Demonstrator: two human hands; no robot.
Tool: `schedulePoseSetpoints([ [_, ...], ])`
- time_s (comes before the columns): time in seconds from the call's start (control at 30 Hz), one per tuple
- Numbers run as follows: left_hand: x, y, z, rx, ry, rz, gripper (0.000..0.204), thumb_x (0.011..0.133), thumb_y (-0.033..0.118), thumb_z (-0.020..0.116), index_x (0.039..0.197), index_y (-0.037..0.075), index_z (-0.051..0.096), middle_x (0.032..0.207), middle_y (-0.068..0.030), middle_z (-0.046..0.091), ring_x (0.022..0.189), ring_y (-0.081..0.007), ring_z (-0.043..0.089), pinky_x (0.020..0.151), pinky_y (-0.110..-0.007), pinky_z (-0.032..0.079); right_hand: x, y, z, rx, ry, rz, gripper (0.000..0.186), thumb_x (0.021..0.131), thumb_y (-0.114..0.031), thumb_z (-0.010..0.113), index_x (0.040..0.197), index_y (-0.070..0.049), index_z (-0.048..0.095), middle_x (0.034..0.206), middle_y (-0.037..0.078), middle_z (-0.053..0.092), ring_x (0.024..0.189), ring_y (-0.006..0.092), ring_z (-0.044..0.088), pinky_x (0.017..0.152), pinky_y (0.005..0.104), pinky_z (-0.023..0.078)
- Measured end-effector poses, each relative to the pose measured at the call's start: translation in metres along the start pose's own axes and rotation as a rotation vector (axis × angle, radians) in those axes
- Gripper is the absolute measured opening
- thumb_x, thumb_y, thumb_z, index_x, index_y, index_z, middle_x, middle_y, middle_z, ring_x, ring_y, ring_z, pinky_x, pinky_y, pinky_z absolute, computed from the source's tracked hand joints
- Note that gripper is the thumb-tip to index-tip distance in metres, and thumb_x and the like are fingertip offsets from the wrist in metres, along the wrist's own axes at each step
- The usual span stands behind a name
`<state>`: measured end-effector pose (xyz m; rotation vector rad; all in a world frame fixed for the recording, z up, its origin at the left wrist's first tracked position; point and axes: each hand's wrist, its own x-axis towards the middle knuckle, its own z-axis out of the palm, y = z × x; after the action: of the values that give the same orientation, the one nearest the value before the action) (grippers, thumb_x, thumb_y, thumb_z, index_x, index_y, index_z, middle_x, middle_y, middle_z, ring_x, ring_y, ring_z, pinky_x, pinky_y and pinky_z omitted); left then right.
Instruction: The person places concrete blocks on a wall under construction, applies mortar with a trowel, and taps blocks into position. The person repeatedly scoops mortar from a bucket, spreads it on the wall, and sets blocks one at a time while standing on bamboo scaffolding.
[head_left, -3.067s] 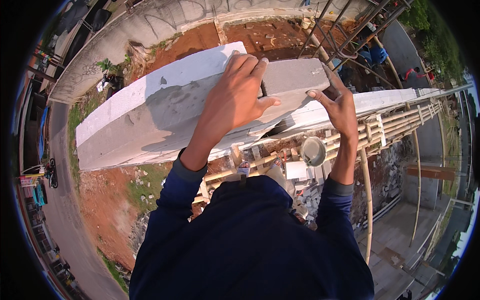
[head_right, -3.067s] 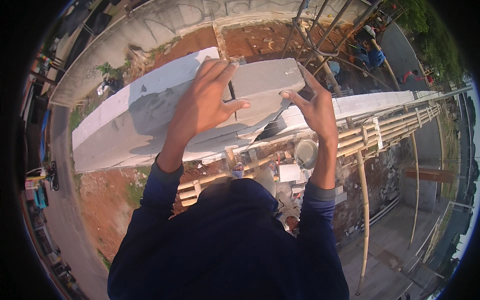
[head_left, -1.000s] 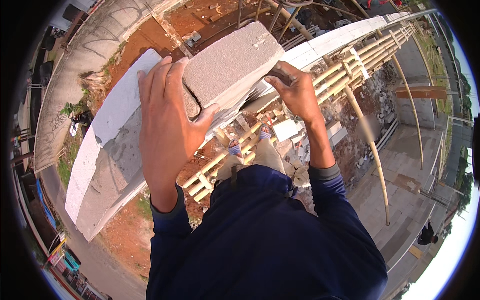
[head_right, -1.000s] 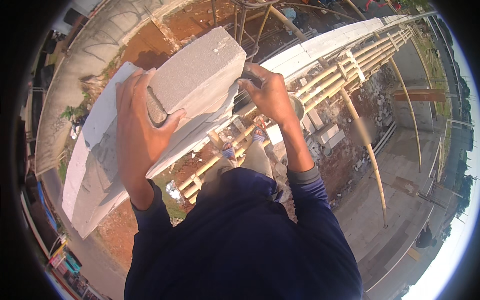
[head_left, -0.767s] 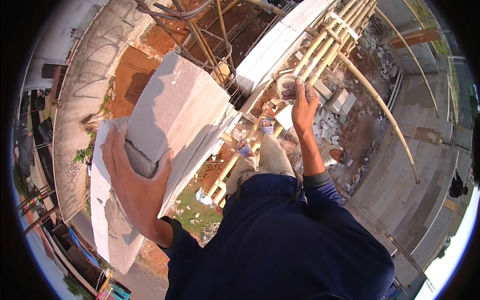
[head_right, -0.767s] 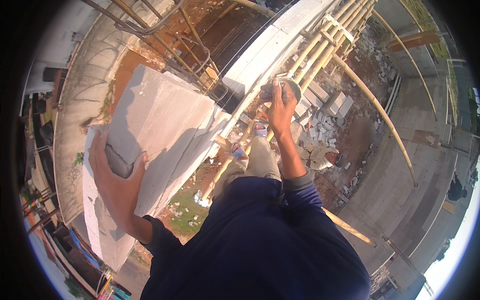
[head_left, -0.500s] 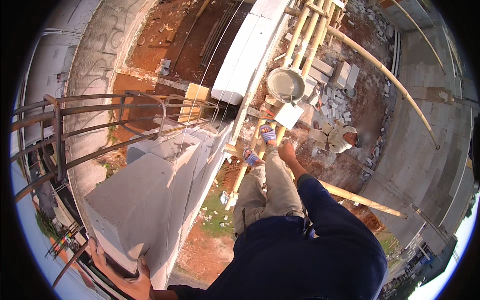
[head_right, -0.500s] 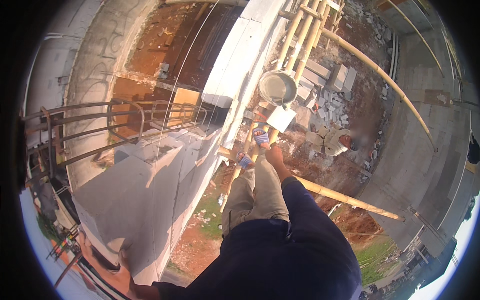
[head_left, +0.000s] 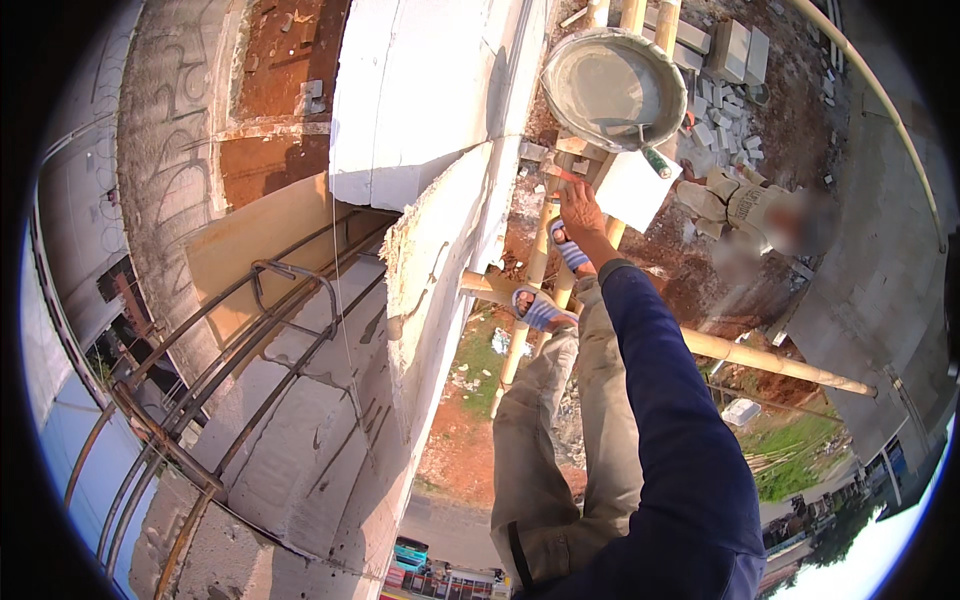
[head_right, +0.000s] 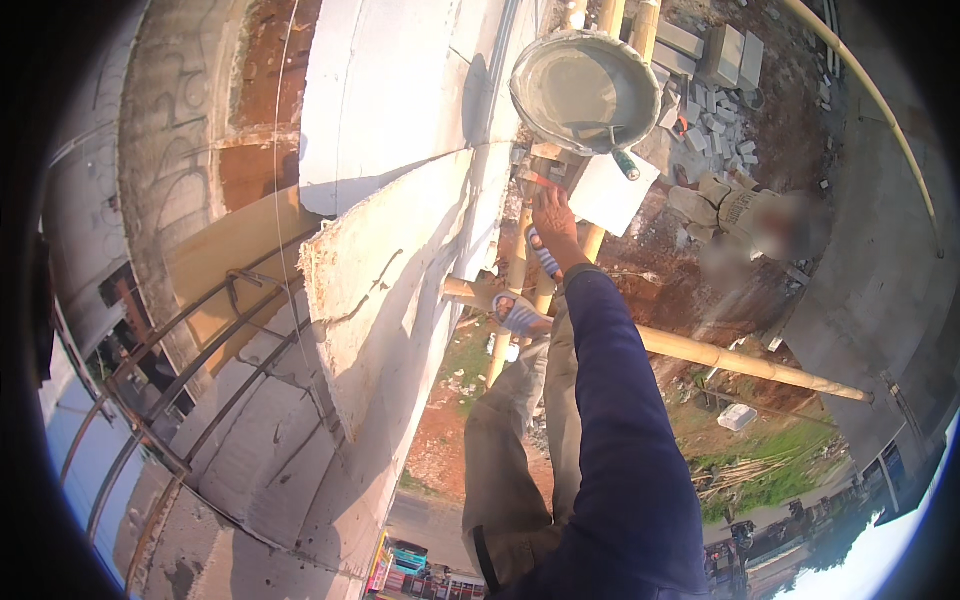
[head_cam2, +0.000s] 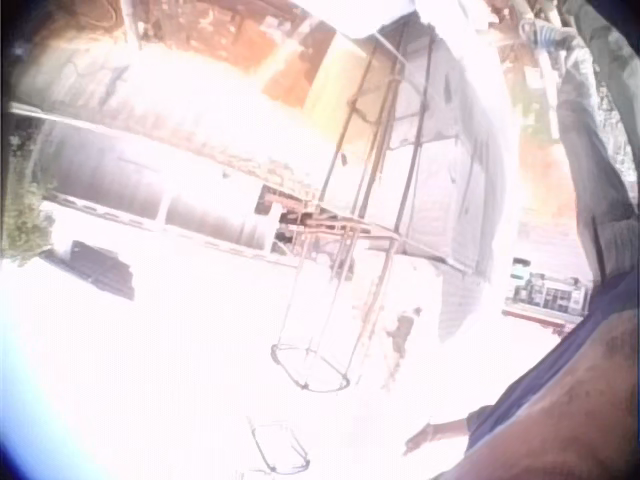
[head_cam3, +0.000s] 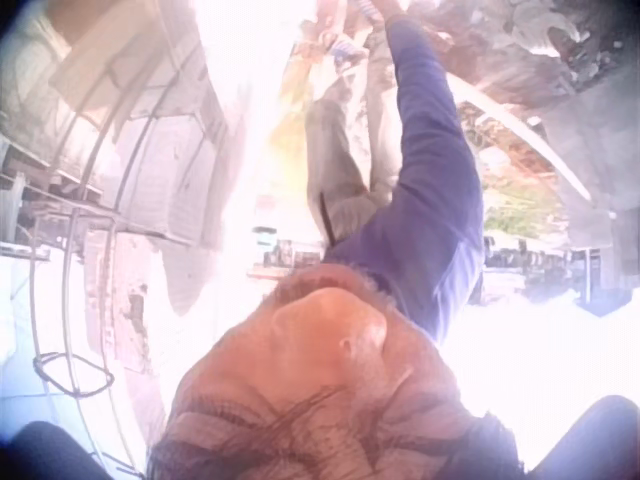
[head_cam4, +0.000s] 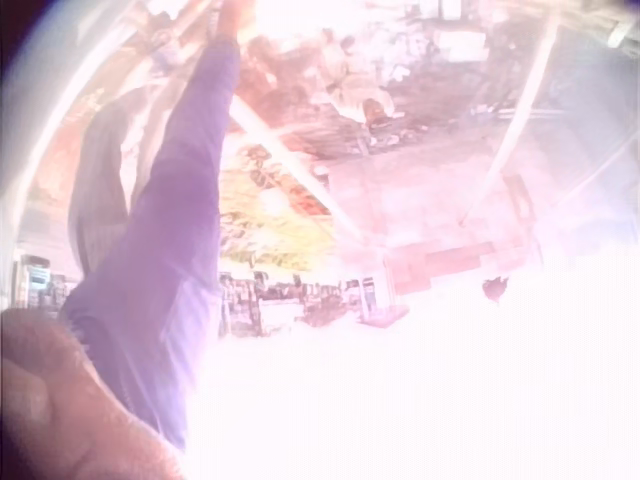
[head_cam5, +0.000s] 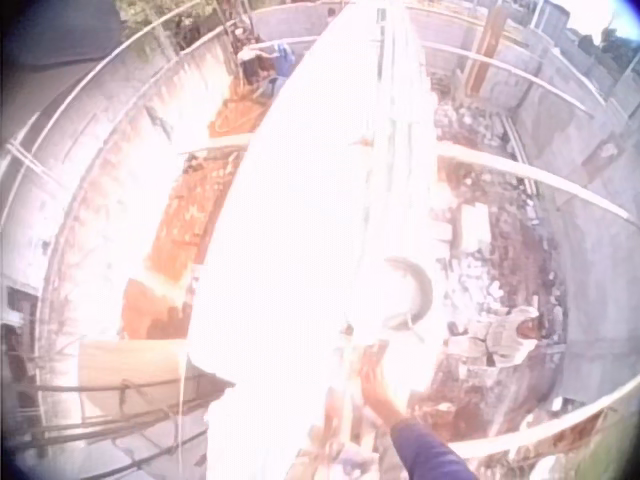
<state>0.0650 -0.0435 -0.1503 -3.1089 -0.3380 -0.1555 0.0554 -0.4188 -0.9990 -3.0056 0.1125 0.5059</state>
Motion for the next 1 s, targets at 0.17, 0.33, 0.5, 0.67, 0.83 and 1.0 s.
schedulePoseSetpoints([
  [0.17,0.012,0.003,0.038,-0.014,-0.010,-0.017,0.105,0.070,0.041,0.092,0.157,0.001,0.048,0.163,-0.0217,0.046,0.150,-0.0392,0.045,0.124,-0.050,0.036,0.067,-0.003,0.043,0.132,-0.161,0.285,0.025,0.102,-0.015,0.057,0.121,0.000,0.065,0.120,0.018,0.071,0.125,0.0316,0.062,0.099,0.0442,0.051],
  [0.33,0.015,0.005,0.046,-0.016,-0.014,-0.041,0.106,0.070,0.042,0.092,0.157,0.001,0.048,0.163,-0.0218,0.046,0.150,-0.0388,0.046,0.123,-0.050,0.036,0.081,-0.010,0.071,0.149,-0.141,0.315,0.023,0.101,-0.013,0.060,0.121,-0.002,0.064,0.110,0.015,0.076,0.110,0.0322,0.071,0.088,0.0437,0.059],
  [0.5,0.019,0.000,0.042,-0.031,-0.021,-0.057,0.107,0.070,0.043,0.092,0.158,0.001,0.048,0.163,-0.0219,0.046,0.150,-0.0383,0.046,0.123,-0.049,0.036,0.033,-0.040,0.066,0.083,-0.077,-0.023,0.033,0.096,-0.011,0.062,0.127,-0.002,0.060,0.112,0.015,0.073,0.112,0.0317,0.070,0.091,0.0403,0.059],
  [0.67,0.017,-0.008,0.026,-0.055,-0.005,-0.056,0.108,0.070,0.044,0.092,0.158,0.001,0.047,0.164,-0.0221,0.046,0.150,-0.0379,0.046,0.123,-0.049,0.036,-0.022,-0.059,0.029,0.268,0.084,-0.279,0.024,0.097,-0.020,0.065,0.115,-0.005,0.063,0.103,0.011,0.071,0.104,0.0311,0.070,0.094,0.0456,0.053],
  [0.83,0.010,-0.009,0.005,-0.098,0.012,-0.046,0.109,0.070,0.046,0.092,0.159,0.001,0.047,0.164,-0.0222,0.046,0.150,-0.0374,0.046,0.123,-0.049,0.036,-0.061,-0.083,0.005,0.267,0.041,-0.649,0.031,0.093,-0.016,0.065,0.121,-0.005,0.059,0.106,0.010,0.066,0.105,0.0288,0.067,0.094,0.0422,0.054],
  [1.0,0.001,-0.018,-0.038,-0.169,0.030,-0.020,0.110,0.070,0.047,0.093,0.159,0.001,0.047,0.164,-0.0223,0.045,0.150,-0.0370,0.046,0.123,-0.049,0.036,-0.108,-0.081,-0.050,0.483,0.073,-0.620,0.026,0.094,-0.017,0.065,0.117,-0.005,0.063,0.106,0.009,0.068,0.100,0.0304,0.067,0.088,0.0455,0.053],
])
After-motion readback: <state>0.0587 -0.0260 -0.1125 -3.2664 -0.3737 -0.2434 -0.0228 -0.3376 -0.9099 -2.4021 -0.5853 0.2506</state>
